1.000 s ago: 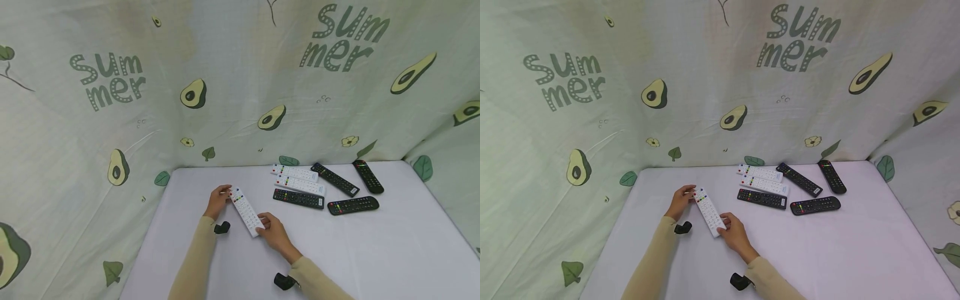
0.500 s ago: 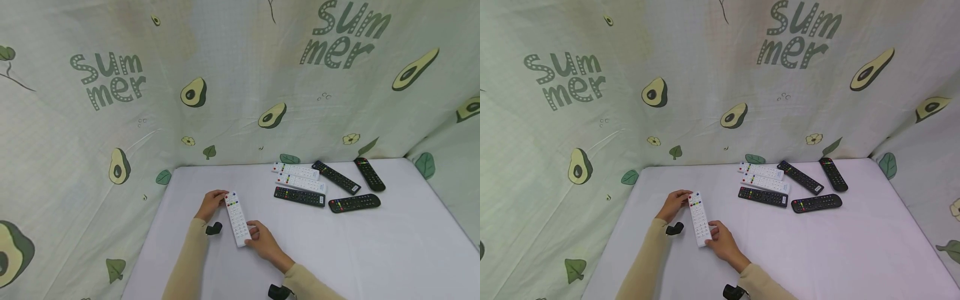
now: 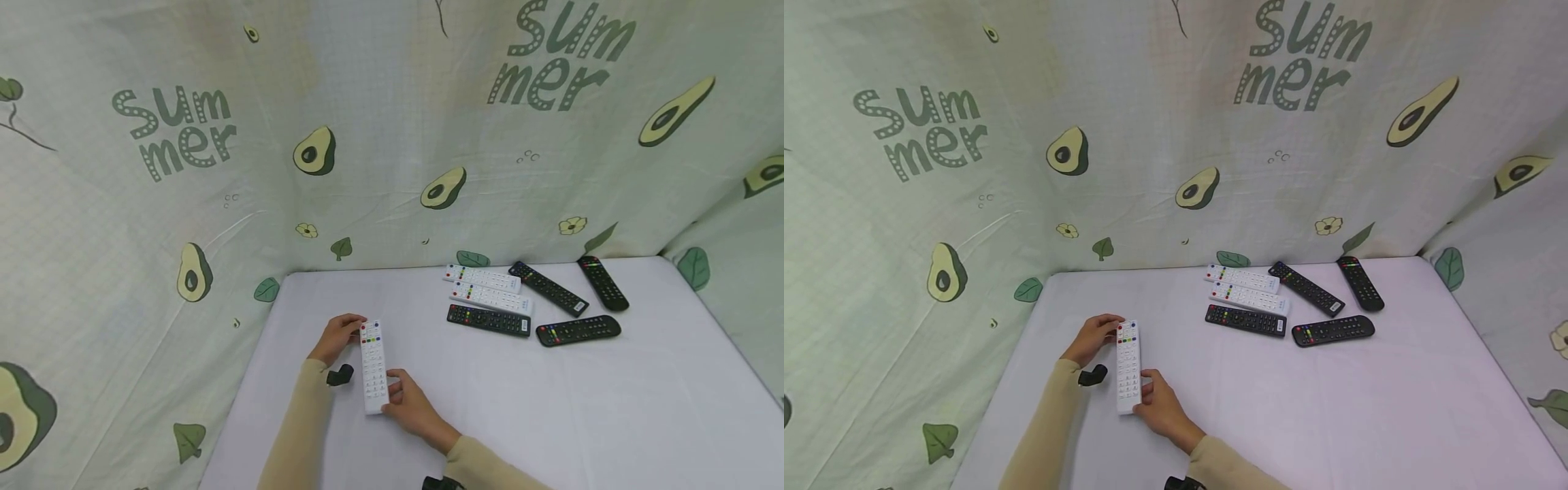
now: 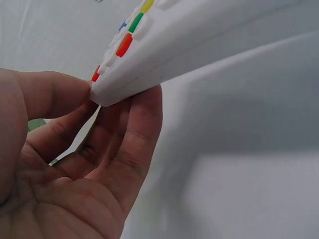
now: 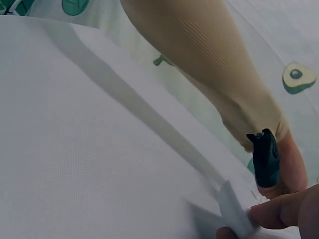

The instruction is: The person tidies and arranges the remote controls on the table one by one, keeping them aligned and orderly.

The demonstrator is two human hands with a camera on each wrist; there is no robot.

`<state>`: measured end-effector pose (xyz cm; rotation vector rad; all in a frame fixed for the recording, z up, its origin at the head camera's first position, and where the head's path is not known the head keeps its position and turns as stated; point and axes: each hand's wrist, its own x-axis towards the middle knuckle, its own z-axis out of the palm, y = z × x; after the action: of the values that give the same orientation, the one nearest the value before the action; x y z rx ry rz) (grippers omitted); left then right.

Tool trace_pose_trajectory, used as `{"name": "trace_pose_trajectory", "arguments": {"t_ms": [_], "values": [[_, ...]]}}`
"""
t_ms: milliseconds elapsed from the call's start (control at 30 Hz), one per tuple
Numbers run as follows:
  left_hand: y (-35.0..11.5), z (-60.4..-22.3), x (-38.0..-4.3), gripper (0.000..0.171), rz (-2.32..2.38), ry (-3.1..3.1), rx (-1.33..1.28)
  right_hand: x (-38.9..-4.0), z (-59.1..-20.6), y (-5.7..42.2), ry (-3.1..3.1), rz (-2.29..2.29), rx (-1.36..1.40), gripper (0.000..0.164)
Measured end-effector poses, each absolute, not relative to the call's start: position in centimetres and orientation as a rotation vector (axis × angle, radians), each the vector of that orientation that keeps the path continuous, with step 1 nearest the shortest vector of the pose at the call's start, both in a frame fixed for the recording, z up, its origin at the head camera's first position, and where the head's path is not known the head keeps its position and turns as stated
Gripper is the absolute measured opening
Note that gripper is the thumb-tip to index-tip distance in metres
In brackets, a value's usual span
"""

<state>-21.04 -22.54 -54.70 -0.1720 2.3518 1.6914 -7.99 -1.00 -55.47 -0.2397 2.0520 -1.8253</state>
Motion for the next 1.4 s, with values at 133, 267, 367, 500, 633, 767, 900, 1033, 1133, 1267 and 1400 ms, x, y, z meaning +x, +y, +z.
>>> {"name": "trace_pose_trajectory", "arguments": {"t_ms": [133,267,367,500,633,767,900,1033,1133,1267,1400], "values": [[-23.0,-54.9,-21.1,0.029,1.703,2.347,-0.17,-8.0,-55.7,-1.8,2.078,-1.806,-0.263,0.069],[-23.2,-55.1,-21.1,0.027,1.707,2.344,-0.192,-8.0,-56.1,-2.6,2.094,-1.797,-0.278,0.072],[-23.3,-55.1,-21.0,0.026,1.691,2.359,-0.219,-8.0,-56.2,-3.2,2.089,-1.804,-0.291,0.074],[-23.4,-54.9,-20.9,0.025,1.664,2.394,-0.243,-7.9,-56.2,-3.7,2.092,-1.811,-0.315,0.074],[-23.3,-54.7,-20.7,0.024,1.656,2.409,-0.262,-7.9,-56.3,-4.1,2.122,-1.804,-0.335,0.073],[-23.3,-54.8,-20.6,0.024,1.625,2.429,-0.286,-7.9,-56.5,-4.4,2.14,-1.789,-0.345,0.073],[-23.1,-55.0,-20.7,0.023,1.585,2.46,-0.302,-7.9,-56.4,-4.5,2.179,-1.748,-0.347,0.075],[-22.9,-55.4,-21.0,0.022,1.549,2.499,-0.326,-7.9,-56.2,-4.6,2.248,-1.675,-0.338,0.077],[-22.7,-55.7,-21.1,0.023,1.522,2.525,-0.336,-7.8,-55.9,-4.5,2.291,-1.649,-0.353,0.077],[-22.3,-55.7,-21.1,0.026,1.474,2.554,-0.331,-7.7,-55.7,-4.3,2.335,-1.642,-0.396,0.076],[-21.8,-55.5,-21.0,0.028,1.424,2.574,-0.317,-7.7,-55.5,-4.1,2.393,-1.591,-0.406,0.074]]}}
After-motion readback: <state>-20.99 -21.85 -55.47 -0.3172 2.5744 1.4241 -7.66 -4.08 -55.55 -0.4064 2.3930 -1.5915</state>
